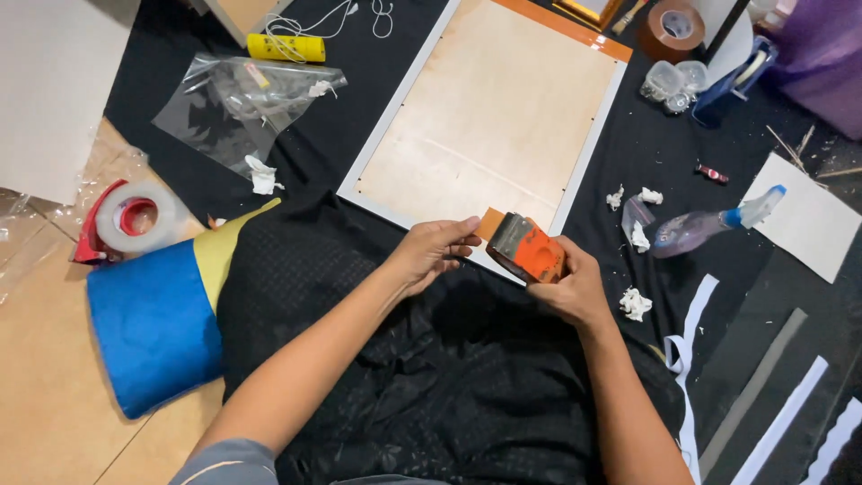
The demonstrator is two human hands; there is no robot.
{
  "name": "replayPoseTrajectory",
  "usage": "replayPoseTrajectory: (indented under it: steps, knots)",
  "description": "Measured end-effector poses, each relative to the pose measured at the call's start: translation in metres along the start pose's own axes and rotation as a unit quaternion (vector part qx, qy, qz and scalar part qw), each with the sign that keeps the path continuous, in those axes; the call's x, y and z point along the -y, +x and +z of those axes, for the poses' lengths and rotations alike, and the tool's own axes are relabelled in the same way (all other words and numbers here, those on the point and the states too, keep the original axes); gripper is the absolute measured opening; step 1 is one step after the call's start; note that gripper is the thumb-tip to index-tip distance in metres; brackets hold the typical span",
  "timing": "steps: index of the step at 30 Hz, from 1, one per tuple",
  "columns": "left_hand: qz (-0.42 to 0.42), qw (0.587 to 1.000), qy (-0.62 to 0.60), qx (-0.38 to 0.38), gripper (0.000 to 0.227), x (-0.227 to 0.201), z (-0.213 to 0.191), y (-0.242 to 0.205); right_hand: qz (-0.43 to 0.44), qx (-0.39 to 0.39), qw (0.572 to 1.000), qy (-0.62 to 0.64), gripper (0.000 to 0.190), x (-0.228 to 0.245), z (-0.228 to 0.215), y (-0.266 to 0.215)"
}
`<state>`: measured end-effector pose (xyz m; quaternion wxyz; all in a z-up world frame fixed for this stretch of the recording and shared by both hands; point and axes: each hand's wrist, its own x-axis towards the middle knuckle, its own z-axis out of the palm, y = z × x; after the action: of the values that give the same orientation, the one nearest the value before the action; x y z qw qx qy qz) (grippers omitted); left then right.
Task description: Applying orange adhesive tape to the edges of a wooden frame backing.
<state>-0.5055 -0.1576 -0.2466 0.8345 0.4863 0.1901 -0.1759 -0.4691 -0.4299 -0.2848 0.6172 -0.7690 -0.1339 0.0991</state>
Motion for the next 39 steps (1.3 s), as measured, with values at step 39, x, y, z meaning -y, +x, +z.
replayPoseTrajectory:
  steps: [39]
  knots:
    - [0.211,0.923,0.256,-0.197,0.022,-0.099,-0.109,-0.022,-0.161,0.069,0.970,-0.171,0.066,0.137,0.066,0.051]
